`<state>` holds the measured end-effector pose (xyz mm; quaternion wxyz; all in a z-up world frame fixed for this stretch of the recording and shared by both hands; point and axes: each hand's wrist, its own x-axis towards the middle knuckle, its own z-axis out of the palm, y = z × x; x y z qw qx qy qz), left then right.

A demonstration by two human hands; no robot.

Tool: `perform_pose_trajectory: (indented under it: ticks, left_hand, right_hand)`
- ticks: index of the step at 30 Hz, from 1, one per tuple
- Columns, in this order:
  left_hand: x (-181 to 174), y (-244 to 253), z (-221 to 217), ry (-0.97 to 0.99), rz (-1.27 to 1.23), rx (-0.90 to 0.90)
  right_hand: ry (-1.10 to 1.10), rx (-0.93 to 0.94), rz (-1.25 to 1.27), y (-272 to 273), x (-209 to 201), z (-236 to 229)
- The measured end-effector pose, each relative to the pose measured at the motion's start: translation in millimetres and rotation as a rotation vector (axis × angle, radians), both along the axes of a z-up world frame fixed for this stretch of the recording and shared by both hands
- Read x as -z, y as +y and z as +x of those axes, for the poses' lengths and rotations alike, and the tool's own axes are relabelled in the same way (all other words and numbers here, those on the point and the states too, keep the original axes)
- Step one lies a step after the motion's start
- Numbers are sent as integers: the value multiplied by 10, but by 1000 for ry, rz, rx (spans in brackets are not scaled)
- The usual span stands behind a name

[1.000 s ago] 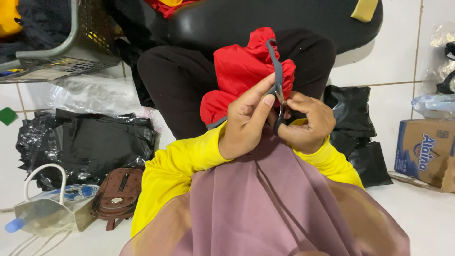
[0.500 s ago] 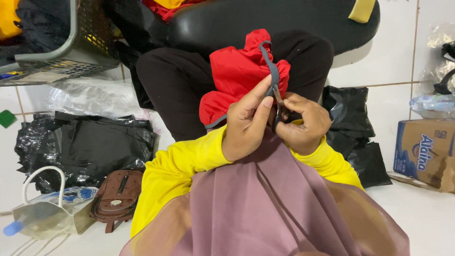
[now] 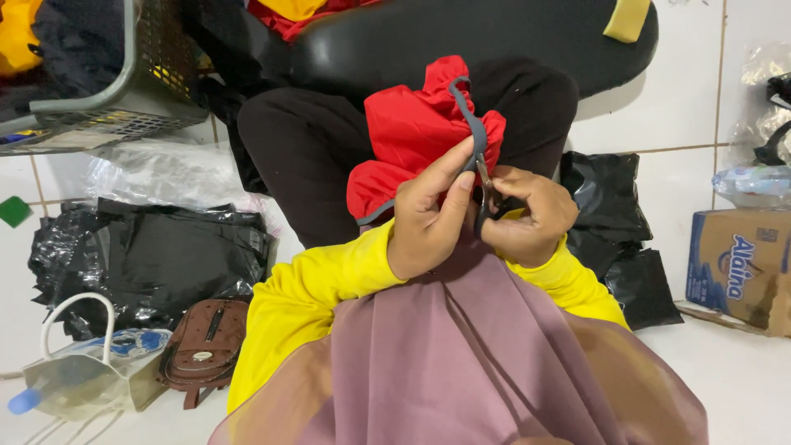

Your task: The person packs a red cover into a black plastic bag and then uses scissors to trim excess elastic material from another red cover.

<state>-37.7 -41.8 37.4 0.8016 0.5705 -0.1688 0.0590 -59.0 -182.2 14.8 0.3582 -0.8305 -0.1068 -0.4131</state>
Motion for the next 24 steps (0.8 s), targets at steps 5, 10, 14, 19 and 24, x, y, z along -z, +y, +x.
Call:
perform_pose_trajectory:
  ticks: [5, 10, 14, 19, 24]
  left_hand:
    - [101, 3, 50, -94, 58, -44]
    - [146, -21, 84, -180, 84, -63]
    - [177, -47, 79, -161, 101, -54]
    - [180, -81, 107, -132, 78, -17]
    - [101, -109, 112, -100, 56, 2]
  right_hand:
    - [-5, 21, 0, 33, -65, 6]
    - [-36, 53, 15, 9, 23, 23]
    - [-19, 48, 21, -51, 110, 15]
    - [17, 3, 140, -94, 235, 35]
    - [25, -20, 201, -98, 208, 42]
